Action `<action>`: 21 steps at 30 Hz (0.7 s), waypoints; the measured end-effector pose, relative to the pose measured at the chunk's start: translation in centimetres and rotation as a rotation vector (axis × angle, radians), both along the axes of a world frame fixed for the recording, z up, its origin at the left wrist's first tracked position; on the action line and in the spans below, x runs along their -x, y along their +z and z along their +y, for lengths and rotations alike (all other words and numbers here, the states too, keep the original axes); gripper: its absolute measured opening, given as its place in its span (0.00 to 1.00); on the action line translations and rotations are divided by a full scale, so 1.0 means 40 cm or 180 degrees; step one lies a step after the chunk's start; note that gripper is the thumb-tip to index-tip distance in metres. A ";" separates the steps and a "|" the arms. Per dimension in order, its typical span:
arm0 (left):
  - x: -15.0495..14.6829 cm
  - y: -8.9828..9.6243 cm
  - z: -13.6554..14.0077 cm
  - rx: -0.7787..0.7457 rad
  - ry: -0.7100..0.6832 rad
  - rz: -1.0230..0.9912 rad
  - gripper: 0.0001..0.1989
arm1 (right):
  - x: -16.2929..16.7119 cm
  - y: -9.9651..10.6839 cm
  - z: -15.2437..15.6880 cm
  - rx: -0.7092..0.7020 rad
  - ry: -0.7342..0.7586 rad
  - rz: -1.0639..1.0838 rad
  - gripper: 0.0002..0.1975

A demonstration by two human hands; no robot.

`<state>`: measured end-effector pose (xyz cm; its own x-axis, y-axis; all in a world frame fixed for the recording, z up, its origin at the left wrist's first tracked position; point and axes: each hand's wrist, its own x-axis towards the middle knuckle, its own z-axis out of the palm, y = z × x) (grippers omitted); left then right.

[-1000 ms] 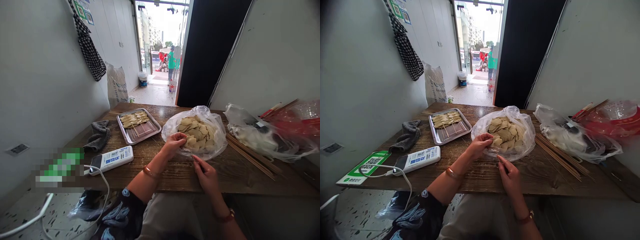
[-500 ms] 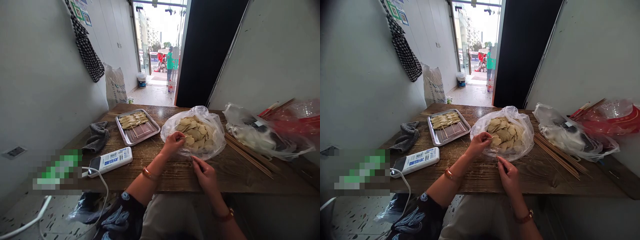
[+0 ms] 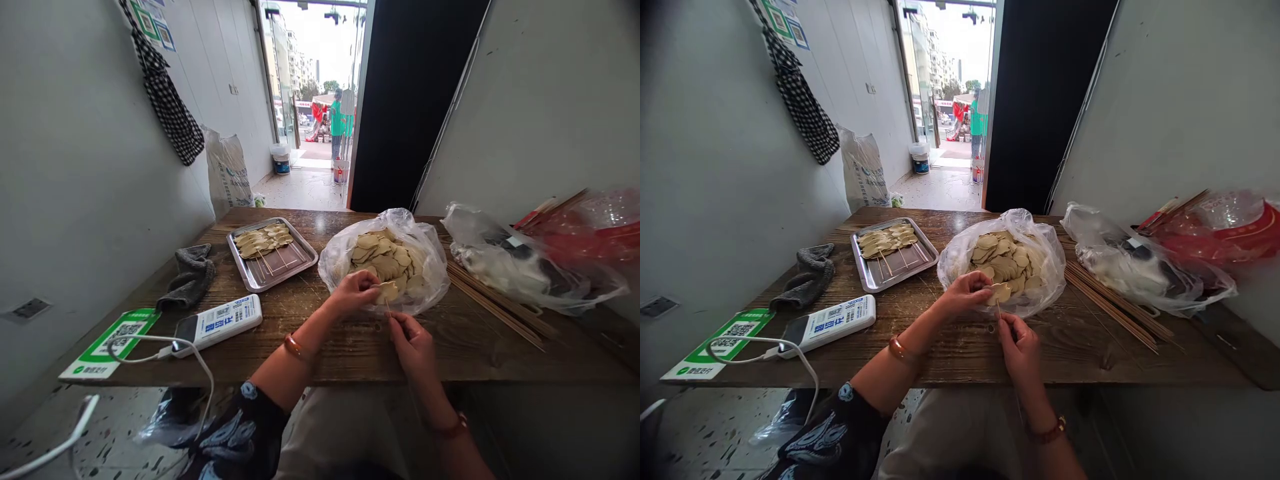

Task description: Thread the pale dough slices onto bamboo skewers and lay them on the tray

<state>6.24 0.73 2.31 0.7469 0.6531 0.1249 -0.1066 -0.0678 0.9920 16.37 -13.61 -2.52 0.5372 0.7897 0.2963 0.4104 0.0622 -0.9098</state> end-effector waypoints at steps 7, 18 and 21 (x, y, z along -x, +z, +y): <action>0.006 0.005 0.011 -0.0292 0.0023 0.0243 0.20 | 0.002 0.004 0.000 0.0020 0.0059 -0.0124 0.16; -0.002 0.011 -0.004 -0.0848 0.0030 0.0461 0.13 | 0.001 0.009 -0.002 -0.0111 -0.0182 0.0082 0.16; 0.008 0.008 0.030 -0.1002 0.0724 0.0391 0.12 | 0.000 -0.001 -0.001 -0.0178 -0.0418 0.0413 0.19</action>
<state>5.93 1.95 2.64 0.6097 0.7473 0.2640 0.0640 -0.3784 0.9234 16.36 -13.63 -2.56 0.6710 0.6947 0.2591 0.2976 0.0677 -0.9523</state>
